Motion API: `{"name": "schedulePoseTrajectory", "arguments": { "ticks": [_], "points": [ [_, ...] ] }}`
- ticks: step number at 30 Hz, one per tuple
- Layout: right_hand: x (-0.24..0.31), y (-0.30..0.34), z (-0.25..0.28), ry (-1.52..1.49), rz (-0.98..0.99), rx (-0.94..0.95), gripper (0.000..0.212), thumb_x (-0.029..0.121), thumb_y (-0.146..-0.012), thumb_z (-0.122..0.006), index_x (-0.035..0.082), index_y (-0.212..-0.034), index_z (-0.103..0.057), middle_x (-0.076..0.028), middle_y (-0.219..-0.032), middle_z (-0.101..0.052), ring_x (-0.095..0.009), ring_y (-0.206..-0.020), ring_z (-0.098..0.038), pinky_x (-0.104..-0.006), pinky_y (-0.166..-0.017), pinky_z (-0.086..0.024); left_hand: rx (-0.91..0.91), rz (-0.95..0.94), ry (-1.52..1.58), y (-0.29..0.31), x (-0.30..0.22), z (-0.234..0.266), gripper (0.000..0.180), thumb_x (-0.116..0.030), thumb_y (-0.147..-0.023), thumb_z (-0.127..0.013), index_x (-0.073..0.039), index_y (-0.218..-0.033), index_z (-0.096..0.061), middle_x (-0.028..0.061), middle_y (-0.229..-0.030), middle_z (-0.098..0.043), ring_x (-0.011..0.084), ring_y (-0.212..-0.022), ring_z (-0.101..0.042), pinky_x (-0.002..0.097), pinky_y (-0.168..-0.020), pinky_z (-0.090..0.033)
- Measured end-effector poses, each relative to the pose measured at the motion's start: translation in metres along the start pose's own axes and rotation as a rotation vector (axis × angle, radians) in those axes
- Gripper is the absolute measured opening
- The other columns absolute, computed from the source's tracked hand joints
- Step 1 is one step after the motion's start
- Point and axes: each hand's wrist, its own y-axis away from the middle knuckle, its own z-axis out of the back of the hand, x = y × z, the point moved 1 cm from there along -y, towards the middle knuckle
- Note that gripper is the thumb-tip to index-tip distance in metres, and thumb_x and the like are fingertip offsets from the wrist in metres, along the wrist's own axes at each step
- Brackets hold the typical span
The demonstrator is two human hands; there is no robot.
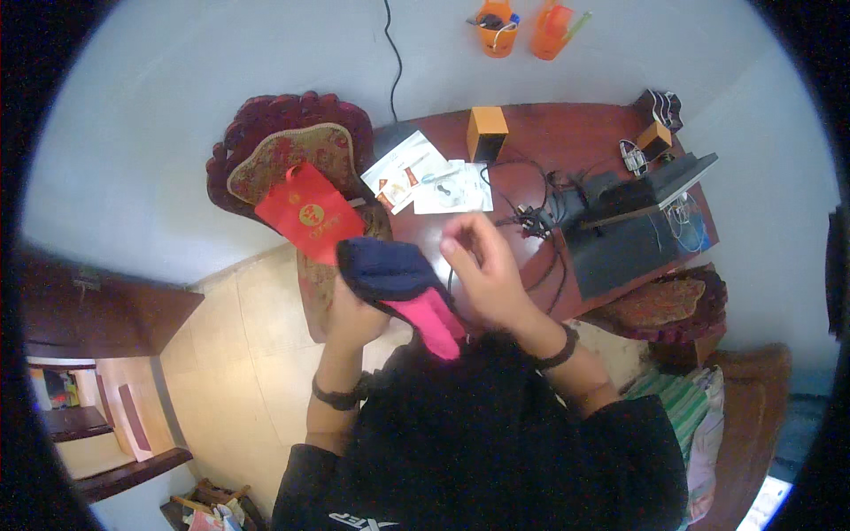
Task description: The person wipes a computer monitor and its power cable with a cloth, then turns the monitor to handle the connections on the back.
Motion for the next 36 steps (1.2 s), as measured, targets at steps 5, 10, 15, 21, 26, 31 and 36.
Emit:
{"name": "schedulePoseTrajectory", "arguments": {
  "ticks": [5,10,15,21,26,31,36],
  "points": [
    [-0.038,0.029,0.008,0.414,-0.010,0.182,0.015,0.015,-0.089,-0.057,0.000,-0.087,-0.056,-0.013,-0.077,-0.058,-0.022,-0.075,-0.058,-0.0338,-0.069,-0.047,-0.443,0.353,0.372,0.006,0.005,-0.003,0.019,-0.010,-0.082,-0.061,-0.002,-0.100,-0.061,0.0086,-0.098,-0.064,0.0224,-0.089,-0.062,0.0358,-0.082,-0.049],
    [-0.042,0.048,-0.005,0.366,-0.074,0.388,0.013,0.013,-0.090,-0.056,0.000,-0.090,-0.055,-0.011,-0.078,-0.060,-0.019,-0.073,-0.059,-0.0344,-0.067,-0.047,-0.624,0.334,0.656,0.007,0.012,-0.001,0.025,-0.007,-0.090,-0.051,0.000,-0.114,-0.052,0.0133,-0.109,-0.060,0.0245,-0.097,-0.059,0.0371,-0.084,-0.051],
    [-0.043,0.049,-0.011,0.129,-0.188,0.406,0.019,0.021,-0.094,-0.053,0.003,-0.101,-0.052,-0.009,-0.077,-0.058,-0.018,-0.067,-0.057,-0.0329,-0.062,-0.047,-0.765,0.499,0.506,0.018,0.031,-0.006,0.026,-0.013,-0.094,-0.049,-0.002,-0.117,-0.051,0.0123,-0.113,-0.058,0.0254,-0.099,-0.059,0.0383,-0.086,-0.051],
    [-0.032,0.042,-0.016,-0.236,-0.481,0.619,0.024,0.023,-0.100,-0.044,0.002,-0.105,-0.052,-0.001,-0.067,-0.050,-0.008,-0.055,-0.044,-0.0227,-0.050,-0.038,-0.271,0.599,0.137,0.043,0.084,0.021,0.034,-0.032,-0.101,-0.037,-0.005,-0.118,-0.047,0.0066,-0.113,-0.056,0.0179,-0.095,-0.056,0.0336,-0.084,-0.048],
    [-0.026,0.033,-0.011,-0.284,-0.530,0.432,0.027,0.026,-0.101,-0.043,0.002,-0.102,-0.056,0.003,-0.063,-0.045,-0.006,-0.053,-0.041,-0.0219,-0.048,-0.034,0.022,0.509,0.244,0.037,0.061,0.014,0.033,-0.011,-0.088,-0.055,0.002,-0.119,-0.050,0.0176,-0.117,-0.057,0.0268,-0.100,-0.058,0.0364,-0.087,-0.046],
    [-0.015,0.030,-0.003,-0.285,-0.503,0.418,0.026,0.025,-0.101,-0.043,0.002,-0.102,-0.055,0.003,-0.063,-0.044,-0.006,-0.052,-0.039,-0.0211,-0.048,-0.034,-0.496,0.628,0.757,0.043,0.059,0.007,0.036,-0.013,-0.090,-0.053,0.001,-0.123,-0.048,0.0168,-0.119,-0.056,0.0269,-0.102,-0.057,0.0351,-0.088,-0.046],
    [-0.011,0.030,0.001,-0.451,-0.411,0.421,0.026,0.025,-0.101,-0.040,0.003,-0.099,-0.054,0.004,-0.060,-0.039,-0.006,-0.050,-0.034,-0.0213,-0.046,-0.028,-0.548,0.570,0.856,0.040,0.058,0.016,0.038,-0.015,-0.092,-0.048,0.002,-0.127,-0.045,0.0169,-0.121,-0.055,0.0272,-0.103,-0.056,0.0345,-0.088,-0.047]
  ]
}}
